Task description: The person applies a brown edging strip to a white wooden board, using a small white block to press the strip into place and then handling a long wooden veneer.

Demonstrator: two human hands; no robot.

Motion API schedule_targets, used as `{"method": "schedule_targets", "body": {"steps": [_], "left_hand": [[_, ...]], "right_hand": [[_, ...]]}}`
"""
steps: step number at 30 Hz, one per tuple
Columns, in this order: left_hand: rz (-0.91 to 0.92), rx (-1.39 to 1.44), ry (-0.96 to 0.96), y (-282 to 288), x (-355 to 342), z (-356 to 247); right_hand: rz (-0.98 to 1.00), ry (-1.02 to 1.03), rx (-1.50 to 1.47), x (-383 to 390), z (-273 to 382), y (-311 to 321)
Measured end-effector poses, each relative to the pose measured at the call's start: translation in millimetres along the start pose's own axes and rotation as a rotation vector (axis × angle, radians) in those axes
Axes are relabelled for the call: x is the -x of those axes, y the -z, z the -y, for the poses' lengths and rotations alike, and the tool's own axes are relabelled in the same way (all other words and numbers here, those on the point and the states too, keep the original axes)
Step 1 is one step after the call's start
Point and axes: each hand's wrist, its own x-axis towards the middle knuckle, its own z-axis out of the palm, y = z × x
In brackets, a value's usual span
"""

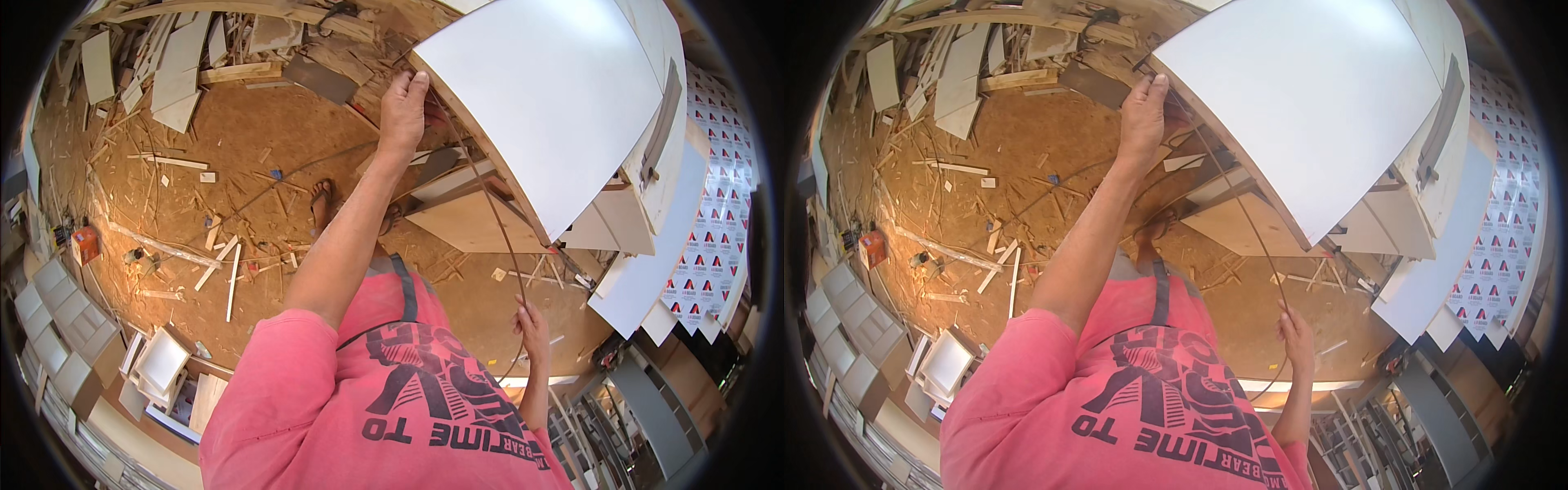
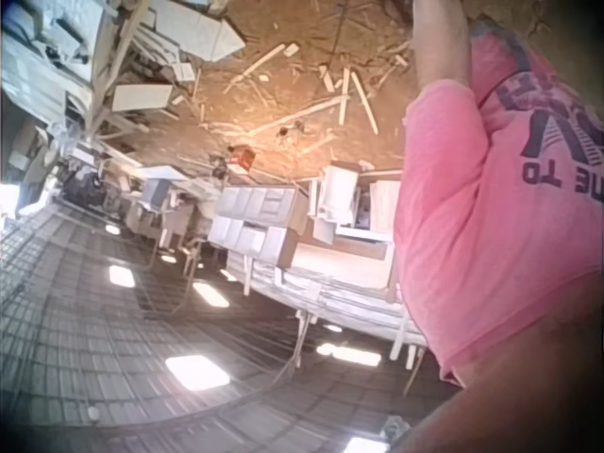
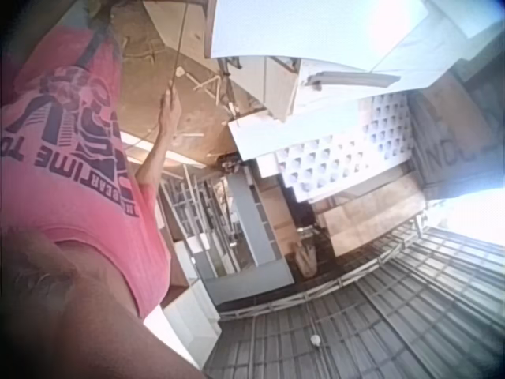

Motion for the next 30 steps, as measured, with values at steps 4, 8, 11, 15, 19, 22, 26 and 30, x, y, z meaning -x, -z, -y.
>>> {"method": "schedule_targets", "body": {"steps": [4,8,11,15,19,22,26,30], "left_hand": [[0.012,-0.029,0.012,-0.9,-0.8,-5.0],[0.003,-0.032,0.024,0.6,-0.4,-6.1],[0.002,-0.028,0.032,0.5,-1.3,-5.7],[-0.019,-0.003,0.063,-0.3,-2.1,-4.6],[-0.023,0.005,0.083,-2.9,-0.8,-7.3],[-0.026,-0.003,0.072,-2.1,-0.9,-7.0],[0.014,0.005,0.032,2.2,-5.4,-2.8],[0.026,0.045,0.025,3.1,-7.1,-1.6]], "right_hand": [[-0.001,-0.011,-0.035,2.8,1.7,-2.2],[0.006,-0.011,-0.041,0.4,-0.6,0.4],[0.002,-0.019,-0.048,1.4,0.2,1.8],[-0.005,-0.021,-0.007,2.7,1.5,5.9],[-0.018,-0.01,0.046,3.4,11.0,5.9],[-0.013,-0.017,0.026,1.1,9.7,6.3],[-0.01,-0.01,-0.006,1.7,8.5,5.9],[0.002,-0.022,-0.003,0.2,6.4,7.4]]}}
